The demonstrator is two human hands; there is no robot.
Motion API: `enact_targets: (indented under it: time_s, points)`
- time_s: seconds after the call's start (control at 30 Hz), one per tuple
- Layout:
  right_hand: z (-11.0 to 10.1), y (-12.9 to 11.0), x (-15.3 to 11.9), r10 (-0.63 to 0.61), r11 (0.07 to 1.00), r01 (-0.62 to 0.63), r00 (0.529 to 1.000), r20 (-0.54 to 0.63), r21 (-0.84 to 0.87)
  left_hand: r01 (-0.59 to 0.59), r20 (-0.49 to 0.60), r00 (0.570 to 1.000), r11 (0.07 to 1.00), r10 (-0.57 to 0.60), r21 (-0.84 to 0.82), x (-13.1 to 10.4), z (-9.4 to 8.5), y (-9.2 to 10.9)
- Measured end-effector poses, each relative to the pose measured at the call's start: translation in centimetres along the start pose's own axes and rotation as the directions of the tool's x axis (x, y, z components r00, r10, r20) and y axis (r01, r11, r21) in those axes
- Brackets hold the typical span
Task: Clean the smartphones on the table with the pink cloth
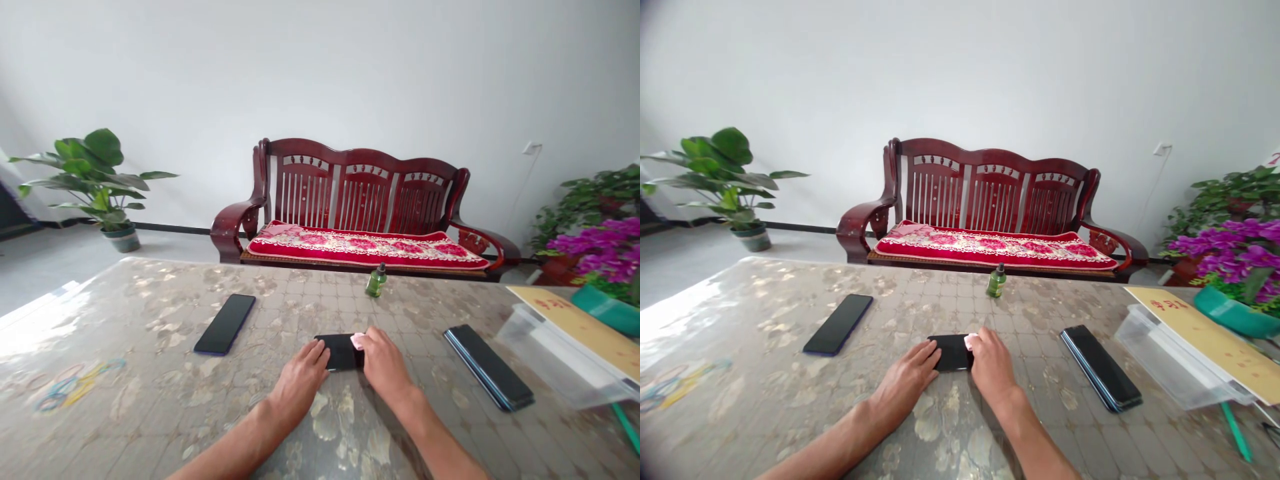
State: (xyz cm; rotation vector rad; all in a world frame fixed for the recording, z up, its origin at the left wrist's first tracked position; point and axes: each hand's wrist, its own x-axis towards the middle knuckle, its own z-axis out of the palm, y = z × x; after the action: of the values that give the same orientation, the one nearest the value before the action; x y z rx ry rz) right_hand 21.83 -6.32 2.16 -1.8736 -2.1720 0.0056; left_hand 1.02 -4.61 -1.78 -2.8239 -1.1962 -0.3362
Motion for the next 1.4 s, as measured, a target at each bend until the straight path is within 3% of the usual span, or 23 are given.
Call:
enact_targets:
  time_s: [0.1, 0.17, 0.43, 0.53, 0.67, 0.77, 1.0, 1.27, 1.4]
  points:
    - [-0.3, 2.0, 0.3, 0.100, 0.992, -0.100, 0.995, -0.013, -0.074, -0.015, 0.013, 1.000, 1.000, 0.015, -0.015, 0.1, -0.1, 0.0]
    - [-0.2, 2.1, 0.5, 0.121, 0.987, -0.122, 0.993, -0.016, -0.100, -0.017, 0.018, 1.000, 0.999, 0.018, -0.030, 0.2, -0.1, 0.0]
    - [1.0, -2.7, 1.2, -0.015, 0.999, 0.015, 1.000, 0.002, -0.047, -0.026, -0.010, 1.000, 1.000, 0.026, 0.008, 0.3, 0.2, 0.1]
    - [0.6, -1.8, 1.3, -0.023, 1.000, 0.023, 1.000, 0.016, -0.010, -0.042, -0.040, 0.998, 0.999, 0.042, 0.010, 0.2, 0.4, -0.1]
    - [-0.3, 0.5, 1.1, 0.099, 0.994, -0.098, 0.995, 0.020, -0.054, -0.044, -0.057, 0.997, 0.999, 0.044, 0.001, 0.1, 0.5, -0.2]
    - [-0.3, 0.5, 0.9, 0.123, 0.988, -0.120, 0.992, 0.024, -0.092, -0.018, -0.049, 0.999, 1.000, 0.017, -0.011, 0.0, 0.5, -0.2]
    - [0.8, -3.0, 1.2, -0.030, 0.997, 0.032, 0.999, 0.032, -0.070, 0.024, -0.027, 0.999, 0.999, -0.025, -0.048, 0.1, 0.0, 0.1]
    - [-0.3, -1.8, 1.2, -0.104, 0.995, 0.104, 0.993, 0.050, 0.007, 0.037, 0.062, 0.997, 0.999, -0.037, -0.004, -0.6, -1.4, 0.8]
    - [-0.8, -2.0, 1.4, -0.148, 0.988, 0.152, 0.981, 0.122, -0.022, 0.046, 0.084, 0.995, 0.999, -0.044, -0.021, -0.8, -2.1, 1.0]
